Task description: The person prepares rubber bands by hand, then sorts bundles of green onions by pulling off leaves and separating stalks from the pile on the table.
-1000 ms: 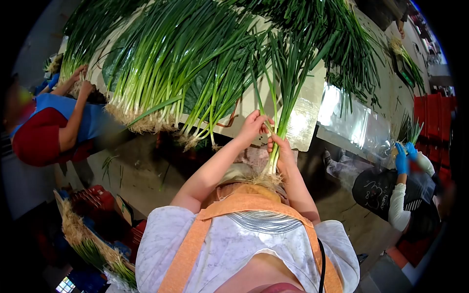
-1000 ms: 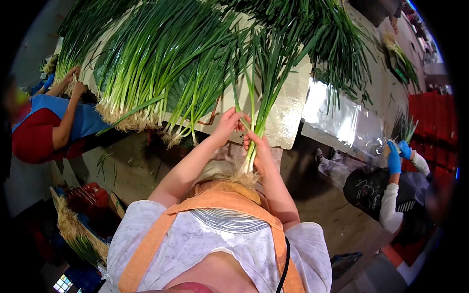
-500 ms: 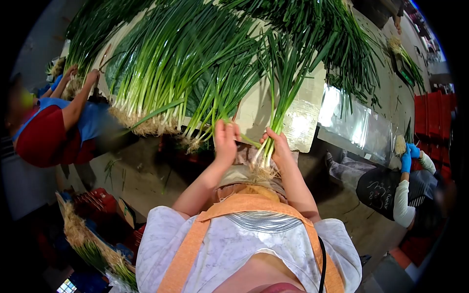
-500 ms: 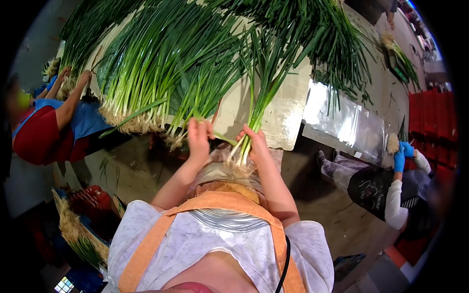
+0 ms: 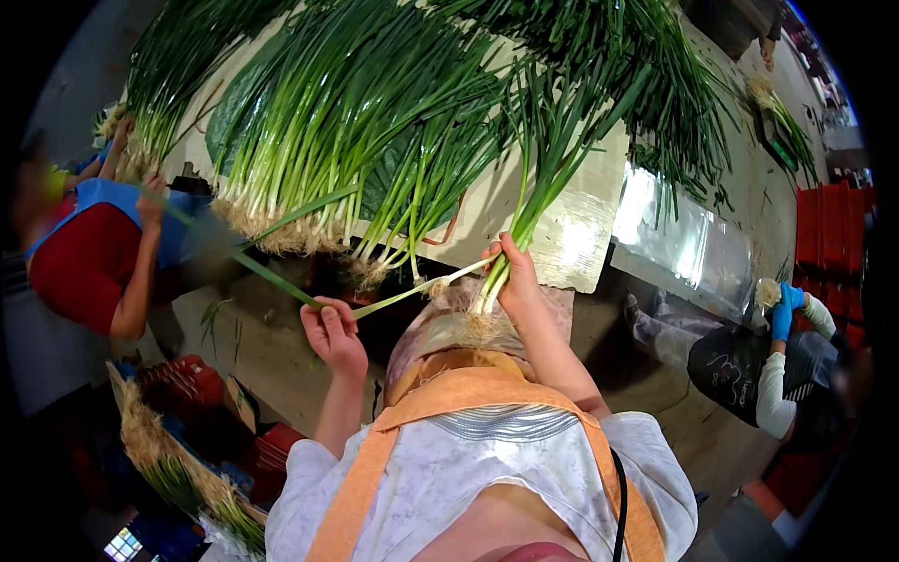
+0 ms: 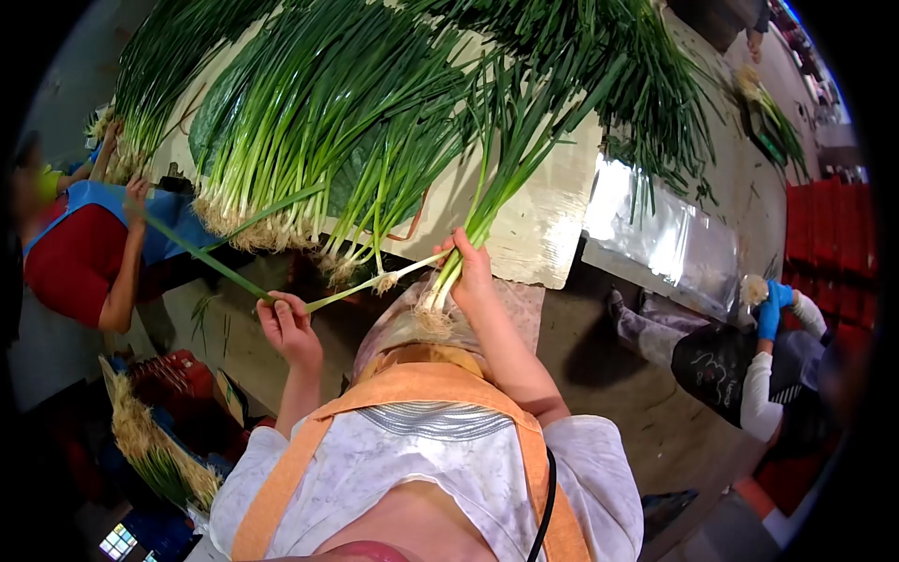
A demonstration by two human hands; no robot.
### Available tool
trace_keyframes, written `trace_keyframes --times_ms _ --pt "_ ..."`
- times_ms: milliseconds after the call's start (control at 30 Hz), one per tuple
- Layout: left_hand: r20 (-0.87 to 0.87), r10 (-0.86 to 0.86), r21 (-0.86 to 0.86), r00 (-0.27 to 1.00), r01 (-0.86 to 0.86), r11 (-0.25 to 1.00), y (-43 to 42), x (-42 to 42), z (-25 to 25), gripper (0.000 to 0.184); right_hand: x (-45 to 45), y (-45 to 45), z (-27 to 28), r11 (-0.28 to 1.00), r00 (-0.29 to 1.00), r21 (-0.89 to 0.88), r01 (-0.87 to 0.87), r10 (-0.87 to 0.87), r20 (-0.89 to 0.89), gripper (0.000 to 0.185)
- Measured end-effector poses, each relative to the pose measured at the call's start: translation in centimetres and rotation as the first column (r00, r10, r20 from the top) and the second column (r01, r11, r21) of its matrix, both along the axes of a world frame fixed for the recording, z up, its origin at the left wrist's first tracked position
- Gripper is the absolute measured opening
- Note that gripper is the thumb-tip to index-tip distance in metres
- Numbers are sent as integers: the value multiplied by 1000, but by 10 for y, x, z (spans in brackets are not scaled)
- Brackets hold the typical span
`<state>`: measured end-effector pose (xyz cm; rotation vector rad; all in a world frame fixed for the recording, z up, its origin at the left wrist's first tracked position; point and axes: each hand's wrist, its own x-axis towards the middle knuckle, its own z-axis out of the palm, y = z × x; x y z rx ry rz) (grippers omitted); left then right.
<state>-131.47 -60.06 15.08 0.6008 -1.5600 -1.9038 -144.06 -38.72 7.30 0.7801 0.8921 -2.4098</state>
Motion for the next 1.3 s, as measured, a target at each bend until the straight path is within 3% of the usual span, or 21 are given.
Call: trace_keyframes --times_ms 167,233,267,300,367,433,467,500,567,700,767,867,933,1000,1067,1133,1200,1300 --pt "34 188 148 982 -191 970 -7 16 7 3 1 -14 11 1000 999 24 20 -20 25 16" --pt "41 320 201 947 -321 925 -26 23 12 4 -12 -4 -14 988 988 92 122 -129 83 17" --pt "64 464 146 884 -468 872 -42 25 19 5 -25 14 -20 981 981 102 163 -172 87 16" --pt "10 455 122 890 -453 883 -63 42 8 6 -35 33 -25 972 973 112 204 -215 89 16" --pt "310 265 -26 913 -270 962 -64 65 4 7 -41 57 -28 995 995 51 88 -85 -58 14" --pt "449 131 -73 884 -109 991 -64 90 -35 8 -36 61 -16 995 998 100 -1 7 -59 23" --pt "577 131 -17 806 -148 989 -67 98 -55 8 -34 59 -10 994 997 107 -30 38 -65 26" --pt "679 57 120 732 -188 975 -80 115 -87 21 -33 58 -7 992 995 115 -59 67 -72 30" --pt "750 81 114 656 -249 962 -70 110 -119 48 -29 63 -19 994 991 89 -68 77 -108 34" --pt "624 -94 -36 776 148 988 -48 85 -121 65 -23 58 -1 975 979 204 -87 122 -164 34" --pt "605 -172 -94 777 284 954 -45 72 -133 56 -22 55 11 953 969 292 -78 141 -202 31" --pt "553 -293 -121 780 423 898 -24 38 -137 25 -19 51 21 930 953 365 -46 151 -262 24" --pt "535 -387 -158 751 539 827 1 0 -109 22 -12 47 22 914 949 402 -45 165 -269 20" --pt "425 -516 -76 744 597 799 27 -38 -106 22 -3 44 17 907 943 418 -43 175 -284 19" --pt "435 -562 -156 704 673 723 54 -81 -92 25 7 40 16 889 943 451 -79 213 -255 19" --pt "307 -572 -281 761 647 709 82 -124 -82 30 16 39 15 867 936 483 -122 263 -236 20" --pt "411 -598 -123 689 691 712 102 -163 -70 35 22 39 17 854 926 501 -144 294 -235 21" --pt "408 -531 -232 742 647 726 119 -198 -71 40 30 41 10 854 922 495 -158 307 -236 29"
